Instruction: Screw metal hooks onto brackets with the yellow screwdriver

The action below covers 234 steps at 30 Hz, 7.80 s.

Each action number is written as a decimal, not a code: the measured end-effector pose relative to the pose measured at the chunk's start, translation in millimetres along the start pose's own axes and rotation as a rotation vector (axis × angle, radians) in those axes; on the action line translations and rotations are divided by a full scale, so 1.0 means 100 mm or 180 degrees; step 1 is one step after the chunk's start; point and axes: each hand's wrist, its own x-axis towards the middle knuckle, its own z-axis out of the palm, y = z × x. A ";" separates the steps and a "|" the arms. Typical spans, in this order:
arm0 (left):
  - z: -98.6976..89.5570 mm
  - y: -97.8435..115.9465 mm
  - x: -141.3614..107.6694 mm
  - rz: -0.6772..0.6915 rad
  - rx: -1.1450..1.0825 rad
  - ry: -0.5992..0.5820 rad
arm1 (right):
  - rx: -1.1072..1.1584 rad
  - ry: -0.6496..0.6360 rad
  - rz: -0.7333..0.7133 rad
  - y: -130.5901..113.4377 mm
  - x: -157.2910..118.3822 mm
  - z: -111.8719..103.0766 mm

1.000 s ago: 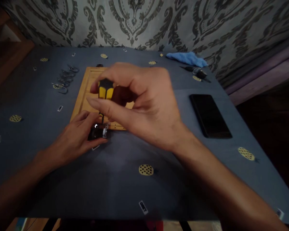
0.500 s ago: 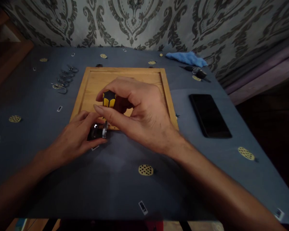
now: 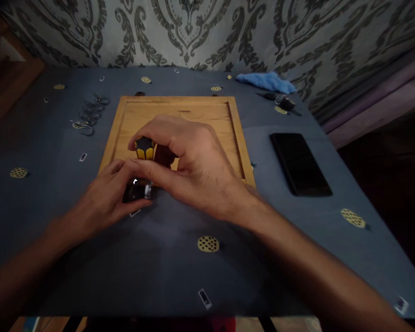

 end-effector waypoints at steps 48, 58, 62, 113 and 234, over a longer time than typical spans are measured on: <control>-0.01 0.01 0.01 -0.0118 -0.0027 -0.0055 | -0.0267 -0.0081 -0.0161 0.05 -0.02 -0.08; -0.03 0.01 0.02 0.0063 0.0220 0.0017 | -0.0536 -0.0116 -0.0413 0.08 -0.03 -0.06; -0.03 0.00 0.02 0.0071 0.0265 0.0015 | -0.0390 -0.0120 -0.0261 0.05 -0.04 -0.07; -0.01 0.00 0.01 0.0095 0.0246 0.0036 | -0.0490 -0.0194 -0.0021 -0.02 0.11 -0.18; -0.09 0.00 0.01 0.0167 0.0269 -0.0025 | -0.0030 0.0039 0.0248 0.09 -0.20 -0.18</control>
